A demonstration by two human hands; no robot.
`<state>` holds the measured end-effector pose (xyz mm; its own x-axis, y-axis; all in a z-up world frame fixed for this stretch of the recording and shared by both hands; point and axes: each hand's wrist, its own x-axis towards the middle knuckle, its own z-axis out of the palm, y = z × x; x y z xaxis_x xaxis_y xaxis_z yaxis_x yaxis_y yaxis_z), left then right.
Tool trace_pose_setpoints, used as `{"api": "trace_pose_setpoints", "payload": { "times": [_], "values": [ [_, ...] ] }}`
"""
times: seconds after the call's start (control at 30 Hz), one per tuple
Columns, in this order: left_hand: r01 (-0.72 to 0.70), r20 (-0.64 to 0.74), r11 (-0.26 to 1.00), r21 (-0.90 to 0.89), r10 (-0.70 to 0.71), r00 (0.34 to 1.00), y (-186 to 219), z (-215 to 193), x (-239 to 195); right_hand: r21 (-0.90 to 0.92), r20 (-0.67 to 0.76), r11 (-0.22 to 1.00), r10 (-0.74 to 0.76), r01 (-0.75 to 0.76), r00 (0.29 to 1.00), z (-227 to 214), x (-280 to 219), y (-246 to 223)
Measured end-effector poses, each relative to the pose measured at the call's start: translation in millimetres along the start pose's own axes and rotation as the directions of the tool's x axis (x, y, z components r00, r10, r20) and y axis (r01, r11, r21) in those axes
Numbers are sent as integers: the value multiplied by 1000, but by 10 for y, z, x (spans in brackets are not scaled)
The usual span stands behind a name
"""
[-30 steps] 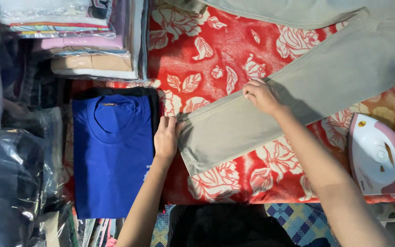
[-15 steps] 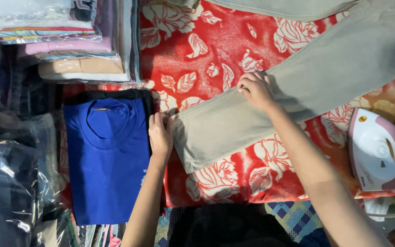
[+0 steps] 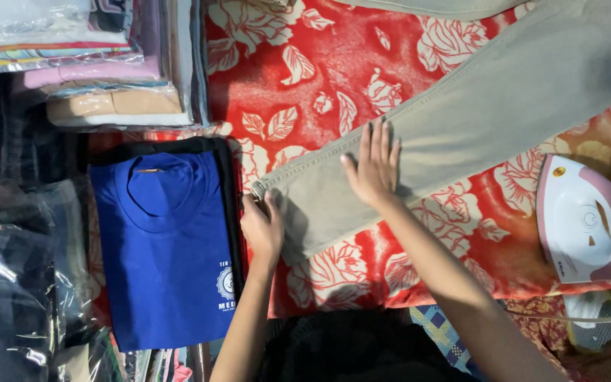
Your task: The person irons a pair of khaki pants on a floral-patterned ironing board. They use a pink iron to smooth the fabric, adjusting the pants with their hands and occasionally spraying them with a water bottle before continuing to iron different sections.
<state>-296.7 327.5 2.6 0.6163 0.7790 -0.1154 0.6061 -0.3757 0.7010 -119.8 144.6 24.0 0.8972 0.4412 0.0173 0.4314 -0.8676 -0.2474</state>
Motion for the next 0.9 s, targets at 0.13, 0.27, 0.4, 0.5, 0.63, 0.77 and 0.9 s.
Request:
{"api": "trace_pose_setpoints", "payload": {
  "times": [0.13, 0.27, 0.4, 0.5, 0.63, 0.77, 0.9],
  "values": [
    [-7, 40, 1000, 12, 6, 999, -99, 31, 0, 28, 83, 982, -190, 189, 978, -56, -683, -758],
    [-30, 33, 996, 83, 28, 999, -143, 69, 54, 169, 14, 836, -532, 522, 847, 178, -1220, -1134],
    [-71, 14, 984, 164, 69, 997, -197, 90, 82, 196, -71, 769, -608, 609, 791, 80, -1419, -978],
    [-96, -29, 970, 222, 105, 994, -140, 3, 118, 128, -109, 805, -569, 580, 815, 25, -1503, -757],
    [-132, 13, 978, 164, 132, 991, -65, -50, 349, 197, -255, 746, -588, 637, 767, 343, -1513, -883],
    [-167, 111, 983, 73, 158, 981, -202, -15, 549, 208, -407, 704, -569, 679, 714, 574, -1359, -883],
    [-102, 166, 990, 95, 85, 983, -87, -75, 521, 202, -418, 605, -658, 771, 626, 766, -1340, -842]
  ]
}}
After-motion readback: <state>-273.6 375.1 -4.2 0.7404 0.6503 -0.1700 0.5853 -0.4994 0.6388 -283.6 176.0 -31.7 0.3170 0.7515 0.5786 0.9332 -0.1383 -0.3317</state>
